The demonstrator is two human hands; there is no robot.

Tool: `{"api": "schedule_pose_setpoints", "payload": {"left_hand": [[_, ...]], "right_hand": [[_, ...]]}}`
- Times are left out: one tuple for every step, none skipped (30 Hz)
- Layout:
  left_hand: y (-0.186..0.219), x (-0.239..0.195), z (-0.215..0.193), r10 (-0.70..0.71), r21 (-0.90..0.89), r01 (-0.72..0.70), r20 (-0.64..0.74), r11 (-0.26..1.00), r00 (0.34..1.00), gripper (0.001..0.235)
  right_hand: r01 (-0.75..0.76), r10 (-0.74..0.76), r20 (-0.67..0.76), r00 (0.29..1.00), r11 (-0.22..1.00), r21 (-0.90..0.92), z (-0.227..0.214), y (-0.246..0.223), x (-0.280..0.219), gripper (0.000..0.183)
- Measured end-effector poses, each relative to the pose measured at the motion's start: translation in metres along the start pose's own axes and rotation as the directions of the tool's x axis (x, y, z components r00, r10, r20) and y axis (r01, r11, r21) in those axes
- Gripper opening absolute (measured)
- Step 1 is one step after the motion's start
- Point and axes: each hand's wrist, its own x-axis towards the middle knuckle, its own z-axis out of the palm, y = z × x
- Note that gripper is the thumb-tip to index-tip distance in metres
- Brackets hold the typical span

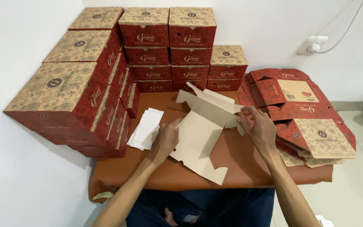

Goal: The person assembles flat-packed cardboard boxes by folding the flaps and tucking the tabs into slots to form a three-dimensional shape. They repeat this process for multiple boxes, stacking the finished ones on the table.

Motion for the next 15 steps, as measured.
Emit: {"api": "schedule_pose_setpoints", "payload": {"left_hand": [[-0.018, 0.012, 0.006, -0.001, -0.002, 0.001, 0.001, 1.0, 1.0, 0.049], [-0.036, 0.024, 0.011, 0.034, 0.014, -0.034, -0.026, 0.999, 0.999, 0.046], [-0.053, 0.035, 0.017, 0.069, 0.031, -0.067, -0.053, 0.997, 0.996, 0.043], [-0.06, 0.045, 0.019, 0.067, 0.029, -0.066, -0.054, 0.997, 0.996, 0.043], [-0.067, 0.055, 0.022, 0.075, 0.049, -0.073, -0.052, 0.996, 0.996, 0.044], [-0.074, 0.066, 0.025, 0.083, 0.068, -0.08, -0.05, 0.995, 0.995, 0.044], [-0.069, 0.071, 0.025, 0.081, 0.066, -0.078, -0.046, 0.995, 0.996, 0.044], [-0.065, 0.076, 0.024, 0.077, 0.038, -0.076, -0.028, 0.996, 0.997, 0.044], [-0.06, 0.083, 0.023, 0.075, 0.011, -0.075, -0.012, 0.997, 0.997, 0.043], [-0.062, 0.088, 0.023, 0.074, 0.01, -0.074, -0.011, 0.997, 0.997, 0.043], [-0.063, 0.093, 0.023, 0.069, 0.004, -0.069, -0.021, 0.998, 0.997, 0.044], [-0.063, 0.099, 0.023, 0.064, -0.003, -0.064, -0.03, 0.998, 0.998, 0.044], [-0.069, 0.101, 0.023, 0.067, -0.004, -0.067, -0.029, 0.998, 0.997, 0.044], [-0.074, 0.104, 0.024, 0.068, -0.016, -0.068, -0.047, 0.998, 0.997, 0.044], [-0.079, 0.106, 0.025, 0.068, -0.024, -0.069, -0.06, 0.997, 0.996, 0.043]], "right_hand": [[0.0, 0.0, 0.001, 1.0, 1.0, -0.002, 0.001, 0.004, -0.007, 0.04], [-0.039, 0.041, -0.013, 0.999, 0.993, 0.115, 0.002, 0.008, -0.014, 0.033], [-0.073, 0.081, -0.023, 0.996, 0.97, 0.232, 0.004, 0.012, -0.02, 0.026], [-0.073, 0.08, -0.021, 0.997, 0.97, 0.231, 0.0, 0.005, -0.029, 0.026], [-0.103, 0.121, -0.04, 0.992, 0.95, 0.295, -0.003, -0.003, -0.038, 0.022], [-0.132, 0.163, -0.057, 0.985, 0.925, 0.357, -0.007, -0.01, -0.047, 0.017], [-0.136, 0.166, -0.054, 0.985, 0.924, 0.356, -0.011, -0.016, -0.054, 0.017], [-0.095, 0.116, -0.063, 0.991, 0.957, 0.274, -0.015, -0.022, -0.062, 0.023], [-0.049, 0.063, -0.07, 0.996, 0.981, 0.19, -0.019, -0.028, -0.067, 0.028], [-0.05, 0.064, -0.069, 0.996, 0.981, 0.19, -0.022, -0.031, -0.073, 0.028], [-0.078, 0.081, -0.065, 0.995, 0.995, 0.057, -0.025, -0.033, -0.079, 0.036], [-0.104, 0.099, -0.065, 0.993, 0.992, -0.077, -0.029, -0.036, -0.084, 0.044], [-0.105, 0.1, -0.067, 0.993, 0.991, -0.079, -0.028, -0.035, -0.084, 0.044], [-0.101, 0.098, -0.065, 0.993, 0.994, -0.039, -0.028, -0.033, -0.083, 0.047], [-0.102, 0.102, -0.062, 0.993, 0.995, 0.004, -0.027, -0.032, -0.085, 0.051]]}}
